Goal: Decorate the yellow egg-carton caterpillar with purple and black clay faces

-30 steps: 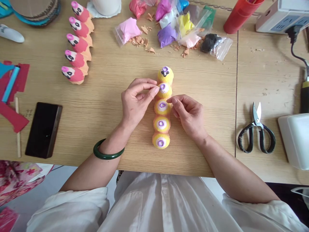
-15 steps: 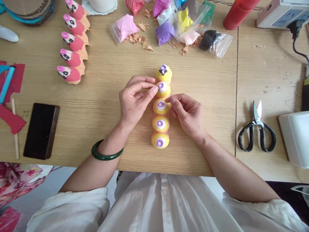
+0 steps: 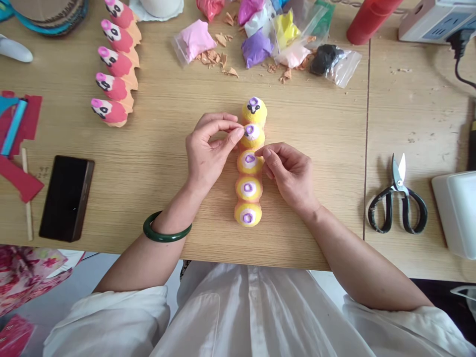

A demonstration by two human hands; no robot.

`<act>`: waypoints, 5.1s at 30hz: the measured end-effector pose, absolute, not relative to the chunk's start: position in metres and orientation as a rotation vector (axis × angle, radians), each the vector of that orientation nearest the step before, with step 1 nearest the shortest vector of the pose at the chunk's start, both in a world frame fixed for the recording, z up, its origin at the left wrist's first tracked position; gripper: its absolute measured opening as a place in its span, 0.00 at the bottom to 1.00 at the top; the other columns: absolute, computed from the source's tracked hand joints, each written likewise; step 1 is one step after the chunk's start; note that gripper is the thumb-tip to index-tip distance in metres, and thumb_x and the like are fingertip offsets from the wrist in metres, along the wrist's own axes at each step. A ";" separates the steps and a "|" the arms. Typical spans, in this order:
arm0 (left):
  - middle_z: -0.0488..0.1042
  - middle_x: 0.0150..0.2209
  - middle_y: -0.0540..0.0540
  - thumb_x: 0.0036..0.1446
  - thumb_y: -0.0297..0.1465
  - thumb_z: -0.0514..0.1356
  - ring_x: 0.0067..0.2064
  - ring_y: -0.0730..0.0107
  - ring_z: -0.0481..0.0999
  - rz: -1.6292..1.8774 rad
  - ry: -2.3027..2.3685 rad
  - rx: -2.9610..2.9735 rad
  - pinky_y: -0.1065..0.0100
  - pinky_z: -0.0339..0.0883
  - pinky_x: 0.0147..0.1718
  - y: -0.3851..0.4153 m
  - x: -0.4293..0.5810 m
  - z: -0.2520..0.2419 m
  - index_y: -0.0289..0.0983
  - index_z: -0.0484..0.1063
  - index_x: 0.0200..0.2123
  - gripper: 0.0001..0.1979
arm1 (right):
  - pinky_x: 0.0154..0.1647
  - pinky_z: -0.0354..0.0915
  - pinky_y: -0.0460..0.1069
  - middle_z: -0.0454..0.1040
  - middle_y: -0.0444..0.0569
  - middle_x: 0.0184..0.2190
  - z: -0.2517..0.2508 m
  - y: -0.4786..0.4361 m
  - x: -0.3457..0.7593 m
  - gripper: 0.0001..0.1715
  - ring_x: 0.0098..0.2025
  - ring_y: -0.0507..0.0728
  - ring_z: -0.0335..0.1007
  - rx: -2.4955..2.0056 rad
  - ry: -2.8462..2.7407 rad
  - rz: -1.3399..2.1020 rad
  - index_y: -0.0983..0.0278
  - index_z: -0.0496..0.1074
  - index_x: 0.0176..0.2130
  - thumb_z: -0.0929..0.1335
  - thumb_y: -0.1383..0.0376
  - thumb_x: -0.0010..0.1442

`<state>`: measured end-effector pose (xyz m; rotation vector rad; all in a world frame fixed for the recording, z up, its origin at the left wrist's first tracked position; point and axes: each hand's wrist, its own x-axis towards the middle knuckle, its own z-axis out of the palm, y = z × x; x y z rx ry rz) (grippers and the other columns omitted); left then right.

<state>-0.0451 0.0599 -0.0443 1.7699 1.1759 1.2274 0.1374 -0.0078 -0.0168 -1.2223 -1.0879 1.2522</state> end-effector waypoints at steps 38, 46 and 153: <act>0.84 0.49 0.44 0.67 0.35 0.67 0.37 0.72 0.85 1.136 1.092 1.507 0.75 0.80 0.32 0.061 -0.039 -0.040 0.40 0.86 0.46 0.09 | 0.24 0.53 0.48 0.61 0.35 0.19 -0.023 -0.010 0.136 0.36 0.22 0.50 0.53 -1.339 -1.238 1.211 0.67 0.68 0.70 0.69 0.54 0.70; 0.84 0.49 0.43 0.66 0.36 0.66 0.36 0.71 0.84 1.168 1.077 1.463 0.74 0.80 0.33 0.059 -0.037 -0.040 0.38 0.86 0.45 0.10 | 0.24 0.53 0.47 0.60 0.34 0.19 -0.023 -0.009 0.133 0.36 0.22 0.50 0.53 -1.354 -1.227 1.187 0.69 0.69 0.69 0.69 0.54 0.70; 0.86 0.44 0.49 0.71 0.37 0.65 0.54 0.63 0.82 1.327 0.834 1.782 0.57 0.77 0.60 0.011 -0.030 -0.005 0.46 0.86 0.43 0.07 | 0.19 0.75 0.44 0.80 0.43 0.29 0.009 -0.024 0.142 0.20 0.21 0.48 0.71 -0.838 -0.925 1.758 0.64 0.77 0.35 0.75 0.51 0.67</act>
